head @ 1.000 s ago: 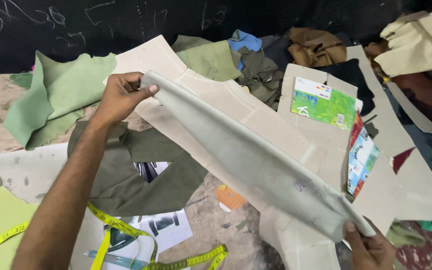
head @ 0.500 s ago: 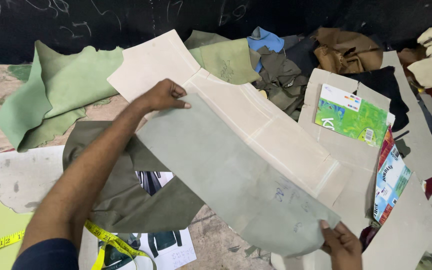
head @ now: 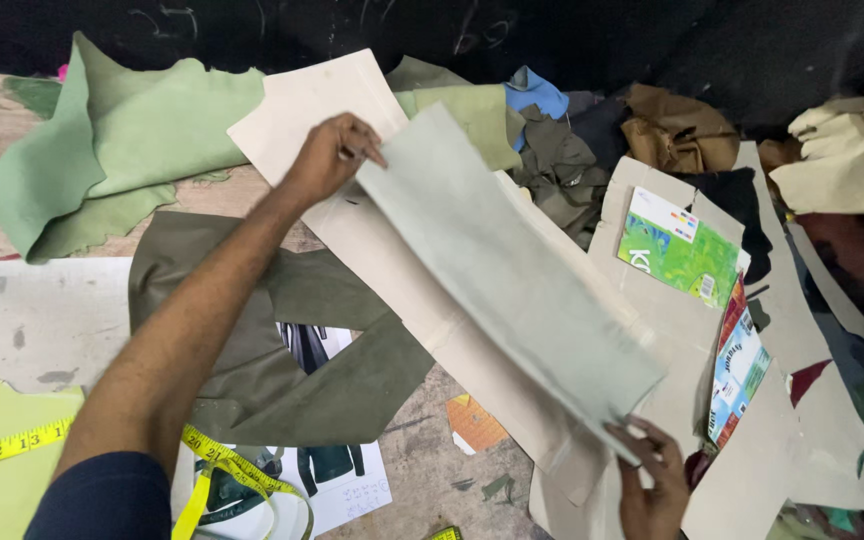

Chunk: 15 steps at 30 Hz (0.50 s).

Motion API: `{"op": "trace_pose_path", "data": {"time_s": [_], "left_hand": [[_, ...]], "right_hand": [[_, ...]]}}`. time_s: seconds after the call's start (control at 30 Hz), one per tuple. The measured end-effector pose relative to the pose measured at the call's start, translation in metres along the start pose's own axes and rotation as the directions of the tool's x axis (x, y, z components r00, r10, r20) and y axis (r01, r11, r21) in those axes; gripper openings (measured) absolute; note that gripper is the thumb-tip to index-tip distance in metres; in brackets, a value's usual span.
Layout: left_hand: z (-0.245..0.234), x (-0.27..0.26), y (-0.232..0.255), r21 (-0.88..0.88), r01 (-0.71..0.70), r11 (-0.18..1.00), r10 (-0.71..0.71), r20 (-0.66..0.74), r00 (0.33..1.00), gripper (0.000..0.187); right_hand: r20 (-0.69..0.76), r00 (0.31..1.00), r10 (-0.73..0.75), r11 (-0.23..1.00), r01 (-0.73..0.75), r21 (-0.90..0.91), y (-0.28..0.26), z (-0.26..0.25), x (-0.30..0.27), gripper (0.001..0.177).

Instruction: The person aligns a paper pattern on a lime green fabric, marks the outline with chalk, and cuts the fabric along the marked lines using shears. They then measure and fold the cut fabric piece.

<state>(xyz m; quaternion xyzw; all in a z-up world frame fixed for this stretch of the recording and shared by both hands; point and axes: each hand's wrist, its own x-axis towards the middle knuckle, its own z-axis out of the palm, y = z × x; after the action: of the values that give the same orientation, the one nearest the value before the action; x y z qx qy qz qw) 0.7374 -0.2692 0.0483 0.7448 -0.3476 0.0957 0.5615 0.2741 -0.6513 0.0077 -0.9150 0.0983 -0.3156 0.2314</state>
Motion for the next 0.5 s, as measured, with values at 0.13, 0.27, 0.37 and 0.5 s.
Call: {"op": "trace_pose_path", "data": {"time_s": [0.13, 0.27, 0.37, 0.5], "left_hand": [[0.007, -0.046, -0.028, 0.142, -0.068, 0.987, 0.071, -0.018, 0.997, 0.026], [0.017, -0.051, -0.049, 0.151, -0.009, 0.989, 0.015, -0.035, 0.999, 0.031], [0.021, -0.04, -0.054, 0.051, 0.246, 0.968, -0.244, -0.045, 0.969, 0.027], [0.025, -0.037, -0.054, -0.263, 0.58, 0.771, -0.598, 0.016, 0.801, 0.021]], "right_hand": [[0.139, 0.921, 0.363, 0.932, -0.356, -0.074, 0.001, 0.031, -0.028, 0.058], [0.093, 0.877, 0.472, 0.833, -0.478, 0.279, 0.019, 0.051, -0.046, 0.045], [0.118, 0.856, 0.503, 0.727, -0.494, 0.477, 0.04, 0.055, -0.044, 0.034], [0.339, 0.599, 0.726, 0.18, -0.641, 0.746, 0.061, 0.045, -0.042, 0.037]]}}
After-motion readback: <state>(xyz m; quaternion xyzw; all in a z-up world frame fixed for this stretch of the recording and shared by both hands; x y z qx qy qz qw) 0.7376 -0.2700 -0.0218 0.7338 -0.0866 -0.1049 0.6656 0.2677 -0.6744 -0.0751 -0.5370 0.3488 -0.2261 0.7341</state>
